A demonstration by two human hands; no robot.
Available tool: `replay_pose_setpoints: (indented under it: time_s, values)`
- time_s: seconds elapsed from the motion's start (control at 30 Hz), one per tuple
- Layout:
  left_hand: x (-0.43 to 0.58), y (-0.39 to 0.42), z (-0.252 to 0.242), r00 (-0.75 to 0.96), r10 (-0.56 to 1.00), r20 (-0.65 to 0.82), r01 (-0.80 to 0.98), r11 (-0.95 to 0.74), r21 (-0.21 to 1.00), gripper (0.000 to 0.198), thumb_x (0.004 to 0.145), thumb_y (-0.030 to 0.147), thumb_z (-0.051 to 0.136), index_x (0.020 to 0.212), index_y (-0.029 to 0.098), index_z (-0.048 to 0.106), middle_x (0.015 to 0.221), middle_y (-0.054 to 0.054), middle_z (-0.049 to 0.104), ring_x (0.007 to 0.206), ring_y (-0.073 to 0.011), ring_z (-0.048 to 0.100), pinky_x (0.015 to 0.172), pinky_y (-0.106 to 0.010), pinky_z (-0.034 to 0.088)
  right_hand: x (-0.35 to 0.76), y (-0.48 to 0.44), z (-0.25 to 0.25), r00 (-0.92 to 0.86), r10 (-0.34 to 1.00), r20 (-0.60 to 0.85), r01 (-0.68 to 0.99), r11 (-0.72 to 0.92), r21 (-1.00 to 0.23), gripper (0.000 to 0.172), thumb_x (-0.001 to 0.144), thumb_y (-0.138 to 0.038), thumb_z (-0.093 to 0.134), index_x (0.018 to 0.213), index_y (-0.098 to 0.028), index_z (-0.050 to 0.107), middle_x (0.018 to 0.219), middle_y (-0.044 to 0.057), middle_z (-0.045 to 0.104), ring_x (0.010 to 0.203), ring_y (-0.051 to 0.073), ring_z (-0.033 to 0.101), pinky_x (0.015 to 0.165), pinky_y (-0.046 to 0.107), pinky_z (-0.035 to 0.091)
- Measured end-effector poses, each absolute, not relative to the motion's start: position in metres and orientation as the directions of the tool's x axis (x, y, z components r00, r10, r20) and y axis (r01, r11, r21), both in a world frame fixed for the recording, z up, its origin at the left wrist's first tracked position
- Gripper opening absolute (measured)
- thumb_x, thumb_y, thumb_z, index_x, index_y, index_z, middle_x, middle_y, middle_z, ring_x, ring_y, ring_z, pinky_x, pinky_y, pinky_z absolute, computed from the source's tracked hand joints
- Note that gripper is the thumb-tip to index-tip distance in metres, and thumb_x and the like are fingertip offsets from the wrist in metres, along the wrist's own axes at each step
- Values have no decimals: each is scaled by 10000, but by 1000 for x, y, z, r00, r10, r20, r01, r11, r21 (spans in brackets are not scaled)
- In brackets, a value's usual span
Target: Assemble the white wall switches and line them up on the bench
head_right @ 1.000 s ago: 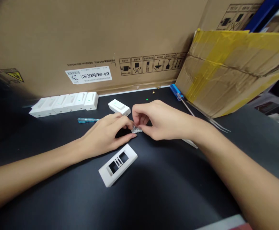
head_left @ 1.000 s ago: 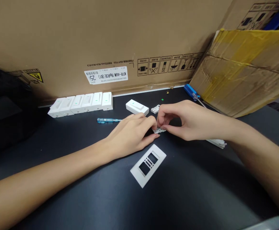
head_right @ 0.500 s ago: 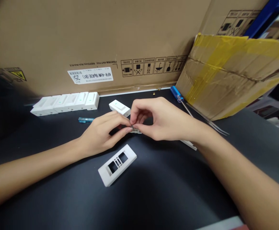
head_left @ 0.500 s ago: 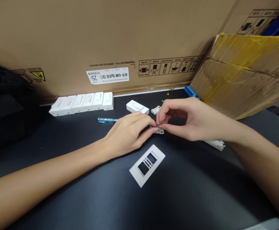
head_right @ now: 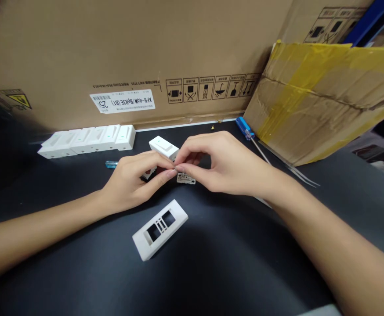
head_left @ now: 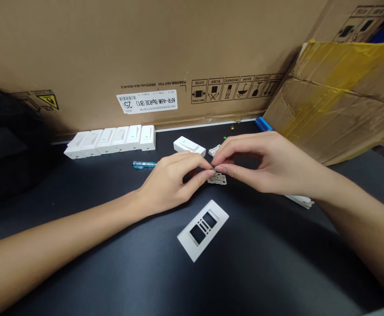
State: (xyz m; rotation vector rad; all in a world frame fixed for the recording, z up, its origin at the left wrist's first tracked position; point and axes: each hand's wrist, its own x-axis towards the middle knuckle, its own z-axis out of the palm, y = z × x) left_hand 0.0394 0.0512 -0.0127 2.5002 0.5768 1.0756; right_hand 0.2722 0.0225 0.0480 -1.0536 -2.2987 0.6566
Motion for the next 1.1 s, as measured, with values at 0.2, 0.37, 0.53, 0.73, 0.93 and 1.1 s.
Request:
replay_pose_setpoints:
  time_s: [0.2, 0.37, 0.53, 0.73, 0.93, 1.1]
  values:
    - [40, 51, -13, 620, 490, 613, 229, -860, 455, 88, 1043, 222, 651, 991, 182, 709, 904, -13, 766, 804, -140, 697, 766, -255, 522, 270, 24, 45, -527, 810, 256, 570, 561, -600, 174, 967, -357, 664, 867, -224, 714, 840, 40, 759, 750, 201, 674, 681, 329, 498]
    - [39, 52, -16, 651, 514, 558, 336, -855, 395, 153, 1034, 329, 669, 1111, 197, 672, 936, -23, 723, 843, -182, 675, 780, -308, 517, 272, 23, 49, -519, 820, 243, 617, 556, -557, 203, 976, -375, 635, 863, -218, 698, 779, 32, 743, 663, 183, 642, 614, 319, 473]
    - [40, 52, -19, 757, 505, 414, 413, -861, 296, 262, 1010, 364, 700, 1190, 210, 586, 1082, -45, 717, 947, -224, 676, 883, -374, 506, 280, 27, 49, -567, 805, 172, 688, 578, -438, 157, 953, -287, 603, 858, -226, 713, 747, 24, 742, 595, 174, 616, 603, 326, 451]
    - [42, 53, -18, 783, 490, 383, 407, -869, 280, 193, 1038, 341, 658, 1146, 214, 561, 1053, -44, 708, 967, -233, 677, 887, -383, 497, 281, 29, 43, -628, 768, 121, 680, 618, -395, 198, 947, -254, 578, 857, -209, 749, 750, 23, 749, 599, 165, 624, 612, 315, 428]
    - [42, 53, -19, 781, 485, 394, 397, -872, 286, 177, 1043, 328, 651, 1139, 209, 561, 1019, -35, 703, 938, -229, 676, 864, -379, 496, 276, 29, 40, -659, 740, 134, 658, 654, -372, 191, 940, -236, 582, 870, -206, 757, 762, 21, 752, 617, 168, 628, 633, 317, 430]
    - [41, 54, -21, 782, 486, 391, 395, -871, 292, 180, 1044, 341, 652, 1138, 216, 562, 1020, -32, 706, 935, -223, 680, 873, -378, 498, 277, 29, 39, -646, 752, 128, 679, 644, -354, 186, 938, -239, 586, 848, -216, 747, 769, 19, 752, 619, 175, 619, 623, 327, 424]
